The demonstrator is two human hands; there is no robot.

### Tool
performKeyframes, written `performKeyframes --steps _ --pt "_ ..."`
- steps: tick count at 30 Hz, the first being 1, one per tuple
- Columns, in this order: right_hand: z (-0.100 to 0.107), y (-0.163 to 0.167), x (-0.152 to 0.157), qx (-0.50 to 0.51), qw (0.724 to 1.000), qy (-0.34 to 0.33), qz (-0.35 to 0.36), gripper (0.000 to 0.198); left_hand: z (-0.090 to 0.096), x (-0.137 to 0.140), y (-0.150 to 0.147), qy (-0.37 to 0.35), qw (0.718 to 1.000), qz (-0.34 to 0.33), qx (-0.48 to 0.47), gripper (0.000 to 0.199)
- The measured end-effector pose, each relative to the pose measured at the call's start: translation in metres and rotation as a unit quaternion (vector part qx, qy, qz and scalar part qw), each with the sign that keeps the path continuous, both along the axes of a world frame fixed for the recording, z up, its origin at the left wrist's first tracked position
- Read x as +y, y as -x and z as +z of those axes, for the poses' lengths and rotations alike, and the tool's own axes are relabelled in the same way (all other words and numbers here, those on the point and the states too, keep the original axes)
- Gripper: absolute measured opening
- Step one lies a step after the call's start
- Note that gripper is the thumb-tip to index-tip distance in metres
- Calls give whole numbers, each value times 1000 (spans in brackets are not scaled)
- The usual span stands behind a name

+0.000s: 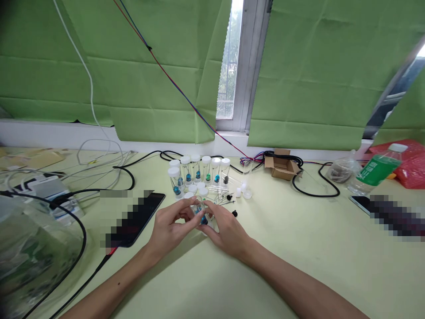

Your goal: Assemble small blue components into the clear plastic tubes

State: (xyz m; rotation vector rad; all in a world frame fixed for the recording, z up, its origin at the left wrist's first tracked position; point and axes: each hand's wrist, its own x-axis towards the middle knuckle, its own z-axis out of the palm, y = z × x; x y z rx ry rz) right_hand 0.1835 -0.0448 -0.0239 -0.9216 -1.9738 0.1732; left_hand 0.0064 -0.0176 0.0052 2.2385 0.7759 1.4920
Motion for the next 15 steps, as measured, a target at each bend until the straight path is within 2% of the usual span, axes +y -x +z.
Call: performKeyframes --steps 10,15 --pt "-3 -1 1 -3 1000 -10 -2 50 0 1 3 -7 1000 16 2 10" --pt "-2 -1 1 -6 1000 -13 -4 49 2 0 2 -16 1000 20 2 17"
